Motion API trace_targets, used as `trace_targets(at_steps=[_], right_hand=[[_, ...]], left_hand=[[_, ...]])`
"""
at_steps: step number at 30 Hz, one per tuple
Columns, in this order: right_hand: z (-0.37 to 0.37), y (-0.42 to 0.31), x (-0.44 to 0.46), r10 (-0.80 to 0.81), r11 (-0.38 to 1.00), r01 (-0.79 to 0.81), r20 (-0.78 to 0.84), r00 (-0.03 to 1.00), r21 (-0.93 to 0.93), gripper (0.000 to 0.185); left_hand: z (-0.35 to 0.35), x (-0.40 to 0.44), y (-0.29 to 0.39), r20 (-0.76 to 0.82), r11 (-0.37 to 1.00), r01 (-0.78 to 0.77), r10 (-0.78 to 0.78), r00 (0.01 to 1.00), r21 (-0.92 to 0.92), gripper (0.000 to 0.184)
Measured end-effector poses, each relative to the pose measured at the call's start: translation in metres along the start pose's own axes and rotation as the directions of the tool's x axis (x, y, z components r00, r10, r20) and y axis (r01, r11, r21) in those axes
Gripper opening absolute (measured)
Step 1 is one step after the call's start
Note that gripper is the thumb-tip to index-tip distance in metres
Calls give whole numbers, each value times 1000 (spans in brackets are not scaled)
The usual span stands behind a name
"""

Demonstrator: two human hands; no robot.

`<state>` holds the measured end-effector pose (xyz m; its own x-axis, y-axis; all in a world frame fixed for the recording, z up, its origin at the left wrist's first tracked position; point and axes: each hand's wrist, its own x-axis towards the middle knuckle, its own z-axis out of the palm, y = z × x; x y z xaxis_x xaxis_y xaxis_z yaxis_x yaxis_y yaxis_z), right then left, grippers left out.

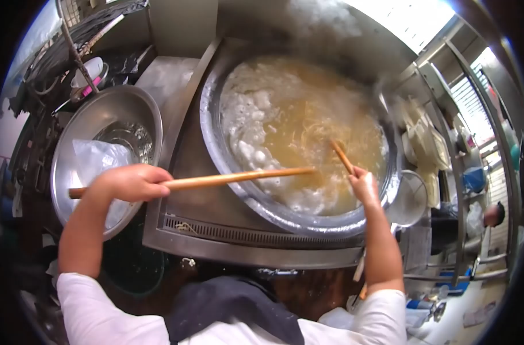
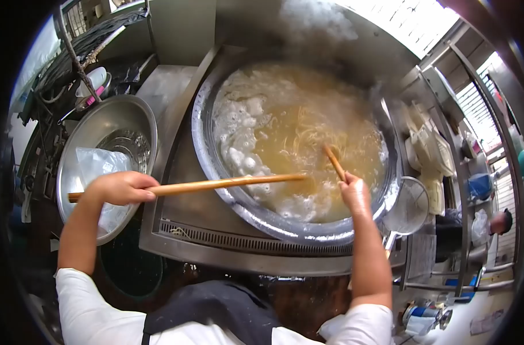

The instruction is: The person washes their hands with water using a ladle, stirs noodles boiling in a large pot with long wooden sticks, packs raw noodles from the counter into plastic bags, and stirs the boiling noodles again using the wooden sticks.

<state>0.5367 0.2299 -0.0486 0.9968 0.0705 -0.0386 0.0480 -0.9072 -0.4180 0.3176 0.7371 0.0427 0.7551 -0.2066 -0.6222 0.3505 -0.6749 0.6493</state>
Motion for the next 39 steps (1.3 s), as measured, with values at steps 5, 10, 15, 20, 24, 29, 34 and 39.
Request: trace_targets(at_steps=[5, 10, 15, 20, 24, 29, 34, 39], right_hand=[[68, 10, 46, 81, 949, -63, -48, 996, 308, 42], [46, 16, 14, 44, 983, -37, -34, 998, 180, 44], [-44, 53, -119, -56, 997, 58, -46, 997, 45, 44], [-220, 38, -238, 257, 942, -265, 66, 964, 205, 36], [-305, 1, -298, 291, 953, -291, 14, 957, 86, 36], [-315, -64, -282, 377, 920, -360, 98, 921, -158, 33], [-270, -40, -215, 288, 955, -244, 329, 900, -169, 31], [-172, 25, -176, 360, 899, -424, 363, 859, 111, 31]], left_hand=[[-48, -12, 49, -264, 994, 84, -100, 959, -69, 29], [-61, 90, 115, -461, 848, 96, 185, 868, 522, 30], [3, 162, 167, -482, 650, 267, 176, 858, 711, 25], [48, 201, 170, -411, 605, 192, 246, 878, 773, 26], [80, 201, 176, -335, 611, 135, 226, 915, 780, 25], [97, 179, 167, -275, 603, 109, 190, 942, 790, 25], [97, 137, 155, -210, 630, 70, 152, 966, 774, 24], [68, 83, 115, -156, 722, 42, 92, 983, 690, 27]])
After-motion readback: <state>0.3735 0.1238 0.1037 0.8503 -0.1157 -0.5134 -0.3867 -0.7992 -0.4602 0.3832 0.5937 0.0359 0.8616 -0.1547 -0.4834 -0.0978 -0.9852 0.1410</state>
